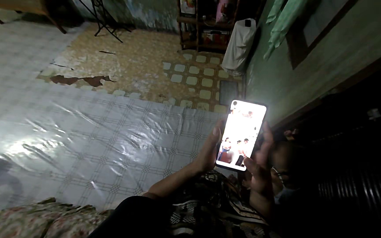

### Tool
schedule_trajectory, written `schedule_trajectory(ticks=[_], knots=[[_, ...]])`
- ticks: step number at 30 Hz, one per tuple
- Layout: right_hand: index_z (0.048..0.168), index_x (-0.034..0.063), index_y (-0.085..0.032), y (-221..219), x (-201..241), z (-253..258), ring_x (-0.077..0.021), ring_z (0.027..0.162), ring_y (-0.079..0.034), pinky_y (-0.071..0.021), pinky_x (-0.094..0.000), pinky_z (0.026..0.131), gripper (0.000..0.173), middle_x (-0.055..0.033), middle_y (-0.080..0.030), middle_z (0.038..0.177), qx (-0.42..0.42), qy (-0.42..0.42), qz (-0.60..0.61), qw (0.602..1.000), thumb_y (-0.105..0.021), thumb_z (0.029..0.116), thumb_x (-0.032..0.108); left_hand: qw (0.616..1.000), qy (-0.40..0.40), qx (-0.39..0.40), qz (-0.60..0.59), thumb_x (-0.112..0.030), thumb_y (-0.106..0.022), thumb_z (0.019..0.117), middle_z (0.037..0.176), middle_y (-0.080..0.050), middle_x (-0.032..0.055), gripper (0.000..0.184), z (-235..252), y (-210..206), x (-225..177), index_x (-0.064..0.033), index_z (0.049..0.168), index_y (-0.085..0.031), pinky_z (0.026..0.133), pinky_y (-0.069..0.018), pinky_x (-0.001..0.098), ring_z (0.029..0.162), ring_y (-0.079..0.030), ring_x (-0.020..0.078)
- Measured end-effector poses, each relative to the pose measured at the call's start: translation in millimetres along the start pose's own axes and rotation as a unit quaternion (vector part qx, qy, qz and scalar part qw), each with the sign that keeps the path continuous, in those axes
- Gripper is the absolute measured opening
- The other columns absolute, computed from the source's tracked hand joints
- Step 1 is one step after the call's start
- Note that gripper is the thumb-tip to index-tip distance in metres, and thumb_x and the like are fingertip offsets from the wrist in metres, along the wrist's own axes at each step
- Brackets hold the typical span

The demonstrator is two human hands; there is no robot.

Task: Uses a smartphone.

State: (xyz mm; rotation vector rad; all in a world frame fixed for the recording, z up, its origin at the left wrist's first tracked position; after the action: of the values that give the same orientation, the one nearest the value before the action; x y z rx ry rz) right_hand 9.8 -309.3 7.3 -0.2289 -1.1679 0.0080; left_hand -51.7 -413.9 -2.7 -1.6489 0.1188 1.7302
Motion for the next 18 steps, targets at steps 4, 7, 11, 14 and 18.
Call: schedule_trajectory(ticks=[4,7,11,14,18], knots=[[0.159,0.0247,-0.01,0.9,-2.7,1.8,-0.0051,0.128,-0.054,-0.0512,-0.0264,0.103,0.09,0.0073,-0.042,0.152,0.005,0.01,0.007,1.0,-0.065,0.0881,0.019,1.0,-0.012,0.008,-0.003,-0.078,-0.039,0.0919,0.144,-0.052,-0.0063,0.094,0.8,1.0,1.3,-0.0123,0.158,-0.022,0.104,-0.048,0.028,0.126,-0.054,0.0023],[0.159,0.0219,-0.006,-0.1,-2.2,2.1,-0.0054,0.129,-0.053,-0.0509,-0.0257,0.104,0.093,0.0057,-0.04,0.153,0.005,0.003,0.006,1.0,-0.065,0.088,0.018,1.0,-0.012,0.015,0.011,-0.079,-0.037,0.0917,0.144,-0.052,-0.0052,0.095,2.0,0.5,1.4,-0.0119,0.158,-0.021,0.104,-0.0483,0.0287,0.126,-0.054,0.0031],[0.159,0.0267,-0.007,1.5,-6.4,4.1,-0.0047,0.13,-0.053,-0.0502,-0.0264,0.105,0.093,0.0067,-0.039,0.153,0.002,-0.005,-0.017,1.0,-0.069,0.089,0.023,0.999,-0.015,0.012,0.031,-0.08,-0.034,0.0912,0.145,-0.051,-0.0054,0.098,2.9,-0.3,-1.3,-0.0099,0.158,-0.02,0.105,-0.0475,0.0271,0.126,-0.053,0.0017],[0.16,0.0203,-0.005,2.4,-5.1,5.7,-0.0052,0.132,-0.05,-0.0494,-0.0257,0.105,0.095,0.0009,-0.035,0.156,-0.007,-0.023,-0.06,0.998,-0.066,0.0885,0.025,0.999,-0.018,0.01,0.043,-0.079,-0.032,0.092,0.151,-0.045,-0.0032,0.101,2.9,0.1,-0.8,-0.0071,0.16,-0.014,0.109,-0.0436,0.0268,0.132,-0.048,0.0011],[0.16,0.0244,-0.007,2.7,-8.6,7.1,-0.0074,0.132,-0.051,-0.0501,-0.0274,0.105,0.093,0.0012,-0.036,0.157,-0.001,-0.037,-0.048,0.998,-0.067,0.0893,0.024,0.999,-0.023,0.005,0.049,-0.082,-0.03,0.0899,0.152,-0.045,-0.0019,0.104,3.5,1.7,-0.8,-0.0061,0.16,-0.015,0.11,-0.0431,0.0271,0.133,-0.047,0.0017]])
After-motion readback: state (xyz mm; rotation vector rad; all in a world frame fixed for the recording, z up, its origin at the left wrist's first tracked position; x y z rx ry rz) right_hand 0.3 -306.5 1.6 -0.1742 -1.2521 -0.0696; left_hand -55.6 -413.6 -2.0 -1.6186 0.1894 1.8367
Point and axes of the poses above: each hand's wrist, its own z-axis towards the middle knuckle, its own y-axis out of the back of the hand, x = y × z, the point moved 9 cm from there along z, towards the middle knuckle
